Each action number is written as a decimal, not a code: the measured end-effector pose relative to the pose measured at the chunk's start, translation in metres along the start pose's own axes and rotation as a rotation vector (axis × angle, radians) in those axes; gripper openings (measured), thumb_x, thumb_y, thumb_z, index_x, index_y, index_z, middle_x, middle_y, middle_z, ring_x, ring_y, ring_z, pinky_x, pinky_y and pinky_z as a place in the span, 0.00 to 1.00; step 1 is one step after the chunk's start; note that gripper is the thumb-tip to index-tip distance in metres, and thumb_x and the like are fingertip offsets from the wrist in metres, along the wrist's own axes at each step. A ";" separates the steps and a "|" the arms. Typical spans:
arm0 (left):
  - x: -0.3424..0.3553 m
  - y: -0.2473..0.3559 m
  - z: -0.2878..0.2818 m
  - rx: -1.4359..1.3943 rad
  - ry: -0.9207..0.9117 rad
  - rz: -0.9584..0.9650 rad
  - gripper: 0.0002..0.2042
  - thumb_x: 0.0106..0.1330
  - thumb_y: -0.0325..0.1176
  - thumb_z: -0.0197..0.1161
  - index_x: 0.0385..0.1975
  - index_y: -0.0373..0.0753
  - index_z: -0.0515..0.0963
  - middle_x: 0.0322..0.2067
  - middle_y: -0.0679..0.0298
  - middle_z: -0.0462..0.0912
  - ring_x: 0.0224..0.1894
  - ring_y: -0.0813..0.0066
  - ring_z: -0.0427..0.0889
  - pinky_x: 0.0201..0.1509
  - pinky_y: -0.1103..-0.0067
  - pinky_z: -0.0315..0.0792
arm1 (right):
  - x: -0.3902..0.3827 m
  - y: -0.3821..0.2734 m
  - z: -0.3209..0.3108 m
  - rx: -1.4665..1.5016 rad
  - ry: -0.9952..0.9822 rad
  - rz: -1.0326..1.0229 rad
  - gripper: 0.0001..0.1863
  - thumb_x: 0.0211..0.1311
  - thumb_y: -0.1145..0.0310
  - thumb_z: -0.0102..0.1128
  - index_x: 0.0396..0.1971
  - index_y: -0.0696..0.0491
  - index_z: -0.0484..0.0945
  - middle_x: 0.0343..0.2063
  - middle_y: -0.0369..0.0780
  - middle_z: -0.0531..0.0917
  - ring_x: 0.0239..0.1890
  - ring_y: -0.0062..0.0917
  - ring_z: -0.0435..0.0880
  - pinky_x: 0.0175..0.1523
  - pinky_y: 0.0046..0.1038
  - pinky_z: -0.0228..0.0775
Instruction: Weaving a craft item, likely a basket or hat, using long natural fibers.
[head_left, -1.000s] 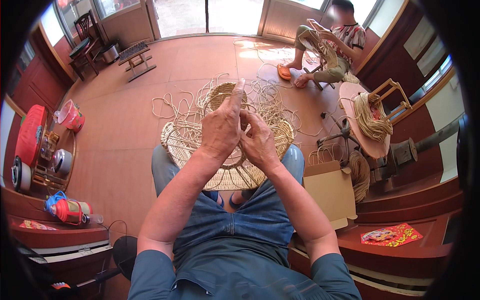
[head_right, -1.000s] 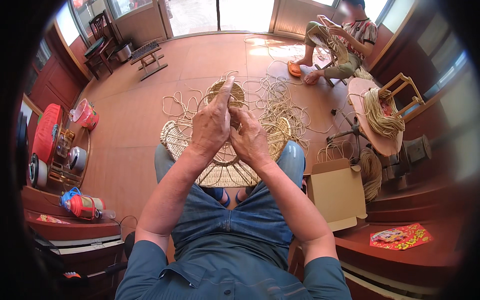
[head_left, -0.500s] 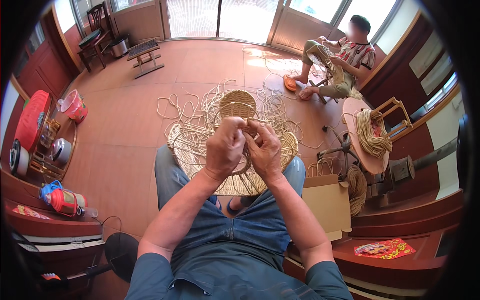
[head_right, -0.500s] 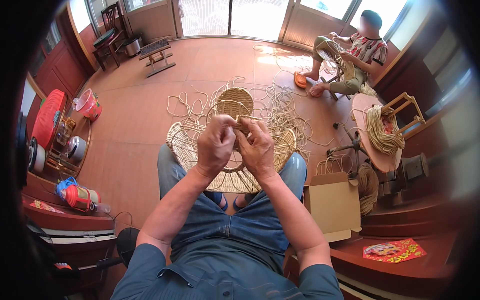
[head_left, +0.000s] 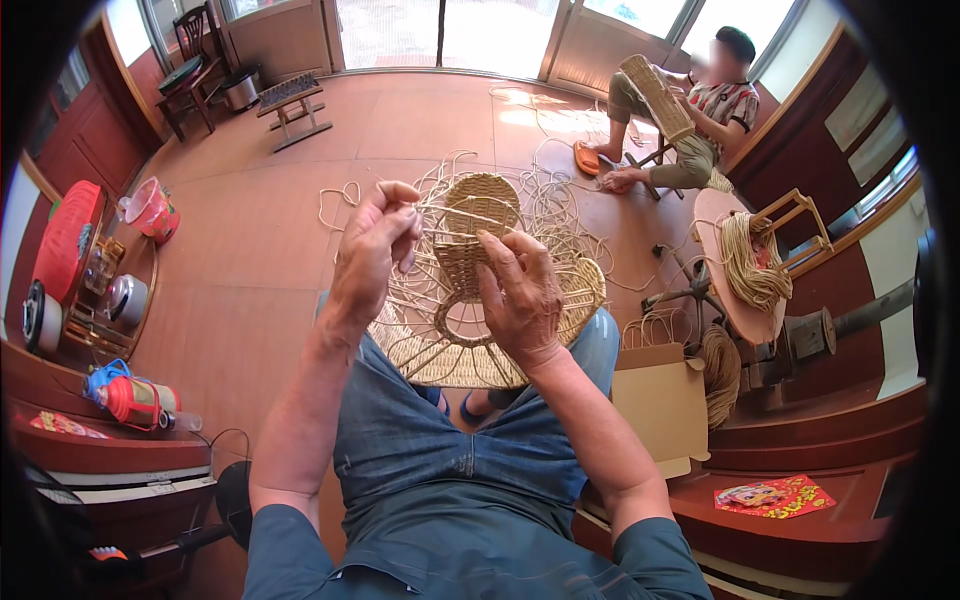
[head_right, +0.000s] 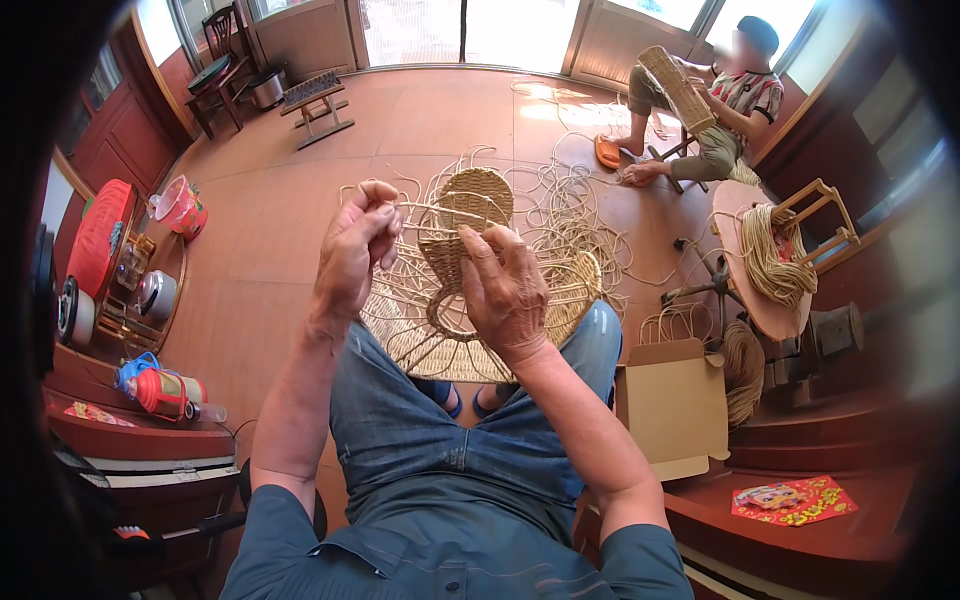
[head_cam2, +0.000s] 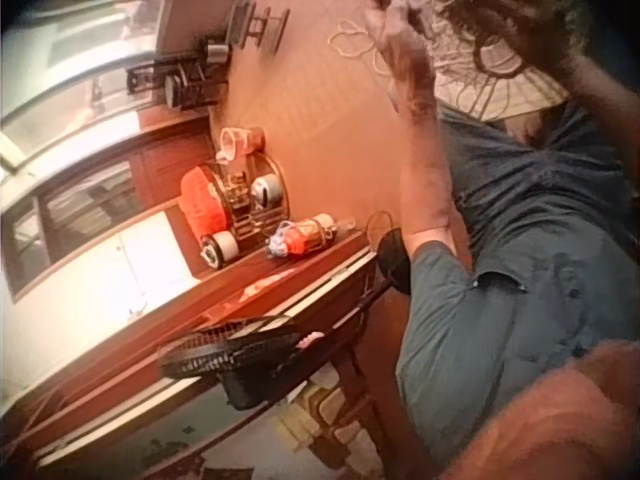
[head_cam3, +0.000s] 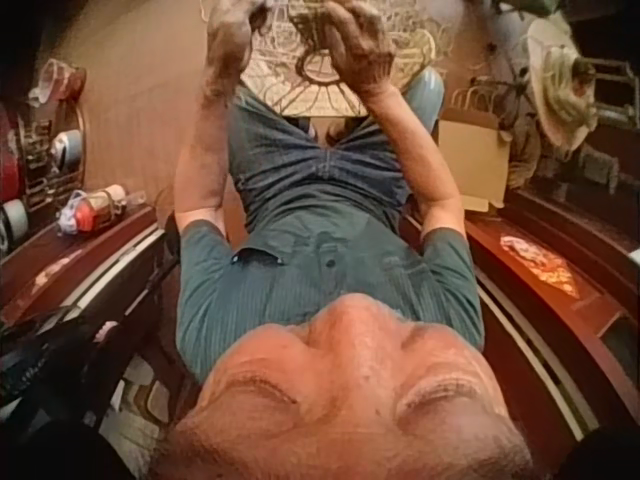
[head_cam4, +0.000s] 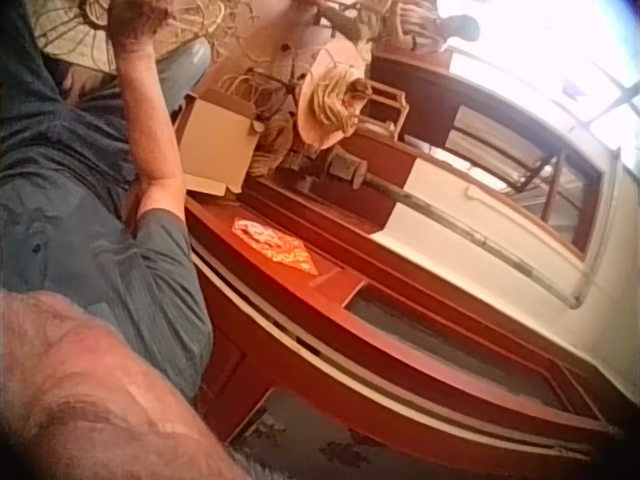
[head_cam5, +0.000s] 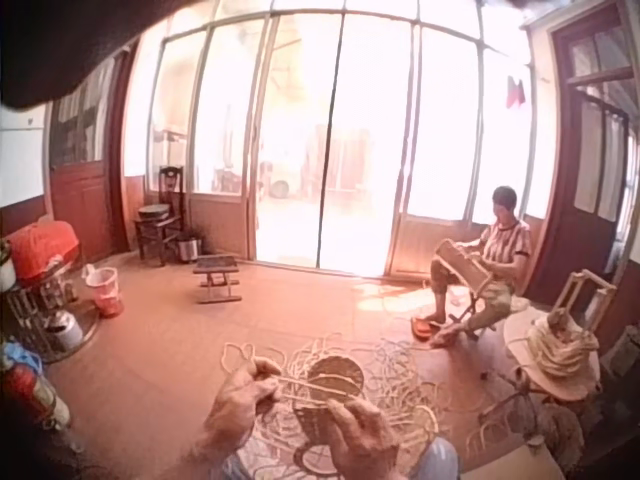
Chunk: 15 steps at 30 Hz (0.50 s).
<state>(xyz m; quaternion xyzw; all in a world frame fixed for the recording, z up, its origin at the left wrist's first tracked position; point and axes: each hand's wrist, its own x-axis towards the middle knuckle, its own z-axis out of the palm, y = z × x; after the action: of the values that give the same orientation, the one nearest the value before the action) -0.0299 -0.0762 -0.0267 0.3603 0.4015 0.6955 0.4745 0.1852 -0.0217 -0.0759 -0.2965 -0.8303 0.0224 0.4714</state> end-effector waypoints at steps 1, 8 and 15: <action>0.006 0.003 -0.001 0.046 -0.023 0.024 0.07 0.81 0.28 0.55 0.53 0.39 0.75 0.34 0.69 0.78 0.28 0.88 0.71 0.29 0.87 0.69 | 0.000 0.002 0.001 0.002 -0.020 -0.015 0.26 0.64 0.74 0.75 0.64 0.49 0.85 0.52 0.41 0.80 0.47 0.34 0.84 0.50 0.36 0.80; 0.045 0.034 0.034 0.244 -0.087 0.183 0.07 0.82 0.26 0.55 0.53 0.32 0.75 0.38 0.60 0.84 0.34 0.78 0.80 0.38 0.79 0.79 | 0.000 -0.005 0.001 -0.069 -0.079 -0.074 0.30 0.66 0.70 0.71 0.69 0.51 0.80 0.56 0.42 0.80 0.51 0.38 0.84 0.53 0.38 0.80; 0.077 0.018 0.078 0.626 -0.333 0.316 0.07 0.80 0.27 0.57 0.49 0.34 0.81 0.38 0.58 0.90 0.41 0.71 0.88 0.49 0.72 0.83 | -0.002 -0.016 0.007 -0.143 -0.179 -0.027 0.34 0.66 0.63 0.72 0.72 0.56 0.75 0.55 0.46 0.79 0.53 0.42 0.83 0.55 0.39 0.80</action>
<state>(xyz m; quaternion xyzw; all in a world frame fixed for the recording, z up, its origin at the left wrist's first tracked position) 0.0096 0.0095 0.0309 0.6532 0.4511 0.5359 0.2873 0.1730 -0.0346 -0.0759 -0.3152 -0.8724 -0.0169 0.3733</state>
